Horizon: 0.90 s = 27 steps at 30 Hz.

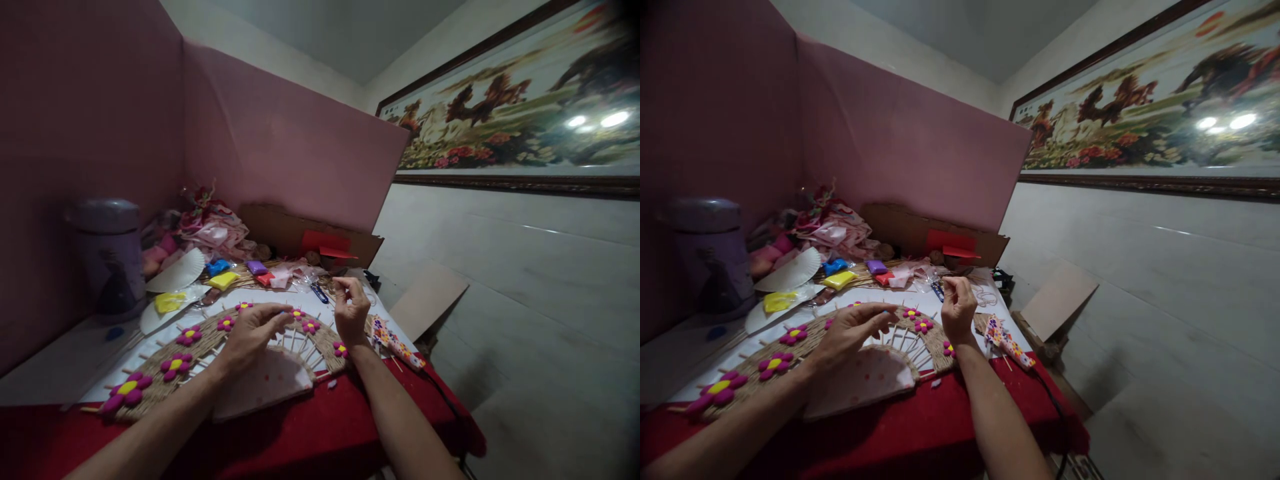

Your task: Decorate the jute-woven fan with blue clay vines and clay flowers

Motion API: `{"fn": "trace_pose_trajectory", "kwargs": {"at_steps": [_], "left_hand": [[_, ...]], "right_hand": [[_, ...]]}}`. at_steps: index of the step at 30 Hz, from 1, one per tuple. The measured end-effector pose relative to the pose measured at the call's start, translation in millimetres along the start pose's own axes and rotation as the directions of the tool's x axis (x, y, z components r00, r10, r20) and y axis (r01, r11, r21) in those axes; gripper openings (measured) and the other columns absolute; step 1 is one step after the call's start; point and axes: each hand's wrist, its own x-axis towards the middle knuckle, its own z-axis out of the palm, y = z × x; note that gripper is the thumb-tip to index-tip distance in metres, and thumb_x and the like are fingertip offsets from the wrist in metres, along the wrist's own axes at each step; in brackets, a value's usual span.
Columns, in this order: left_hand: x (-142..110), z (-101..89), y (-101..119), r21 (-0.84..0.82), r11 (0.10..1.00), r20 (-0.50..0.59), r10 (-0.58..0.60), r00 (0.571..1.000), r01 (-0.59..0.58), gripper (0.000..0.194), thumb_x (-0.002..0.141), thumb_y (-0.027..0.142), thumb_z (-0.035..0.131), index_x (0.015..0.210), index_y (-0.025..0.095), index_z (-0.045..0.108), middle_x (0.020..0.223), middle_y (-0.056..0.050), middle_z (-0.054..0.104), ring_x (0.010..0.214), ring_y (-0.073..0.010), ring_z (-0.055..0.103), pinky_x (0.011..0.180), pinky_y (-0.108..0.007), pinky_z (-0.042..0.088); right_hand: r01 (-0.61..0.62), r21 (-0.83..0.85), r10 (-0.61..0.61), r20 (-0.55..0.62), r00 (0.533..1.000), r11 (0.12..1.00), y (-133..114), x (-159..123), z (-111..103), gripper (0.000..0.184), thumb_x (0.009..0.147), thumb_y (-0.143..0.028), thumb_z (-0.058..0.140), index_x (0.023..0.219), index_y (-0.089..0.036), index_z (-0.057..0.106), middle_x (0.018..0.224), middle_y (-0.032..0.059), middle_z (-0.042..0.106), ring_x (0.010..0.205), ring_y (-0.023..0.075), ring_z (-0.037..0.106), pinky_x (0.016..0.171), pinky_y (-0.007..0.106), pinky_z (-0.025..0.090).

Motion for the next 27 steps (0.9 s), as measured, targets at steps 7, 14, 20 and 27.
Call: {"fn": "trace_pose_trajectory", "kwargs": {"at_steps": [7, 14, 20, 27], "left_hand": [[-1.0, 1.7, -2.7, 0.109, 0.993, -0.015, 0.055, 0.998, -0.053, 0.026, 0.082, 0.040, 0.050, 0.069, 0.018, 0.051, 0.053, 0.005, 0.046, 0.049, -0.0096, 0.041, 0.049, -0.023, 0.034], [-5.6, 3.9, 4.2, 0.328, 0.929, 0.086, 0.152, 0.985, -0.172, 0.023, 0.084, 0.039, 0.049, 0.084, 0.018, 0.060, 0.079, -0.001, 0.061, 0.075, -0.0149, 0.054, 0.070, -0.027, 0.040], [-4.7, 3.6, 0.3, 0.434, 0.889, 0.003, 0.161, 0.987, -0.146, 0.034, 0.086, 0.043, 0.042, 0.062, 0.019, 0.050, 0.060, 0.002, 0.051, 0.060, -0.0134, 0.046, 0.059, -0.026, 0.035], [-7.3, 2.1, 6.0, 0.608, 0.785, 0.027, 0.130, 0.991, -0.119, 0.035, 0.081, 0.051, 0.050, 0.067, 0.019, 0.053, 0.062, 0.001, 0.054, 0.062, -0.0150, 0.048, 0.059, -0.026, 0.034]], "right_hand": [[0.011, 0.003, -0.012, 0.027, 1.000, 1.000, -0.5, -1.3, 1.3, 0.012, 0.088, -0.020, 0.049, 0.083, -0.018, 0.060, 0.078, 0.0036, 0.060, 0.072, 0.0161, 0.055, 0.063, 0.028, 0.043], [0.005, 0.007, -0.005, 0.065, 0.998, 1.000, 0.1, -2.8, 1.4, 0.011, 0.088, -0.019, 0.050, 0.084, -0.018, 0.061, 0.078, 0.0035, 0.060, 0.072, 0.0159, 0.055, 0.062, 0.027, 0.043], [0.021, 0.006, -0.022, 0.071, 0.997, 1.000, 0.7, -3.0, 1.4, 0.010, 0.088, -0.019, 0.051, 0.084, -0.018, 0.061, 0.078, 0.0036, 0.060, 0.072, 0.0158, 0.055, 0.062, 0.027, 0.043], [0.022, 0.002, -0.022, 0.082, 0.996, 1.000, 0.8, -2.3, 1.6, 0.011, 0.088, -0.019, 0.051, 0.084, -0.018, 0.061, 0.078, 0.0035, 0.059, 0.071, 0.0155, 0.054, 0.062, 0.027, 0.042]]}}
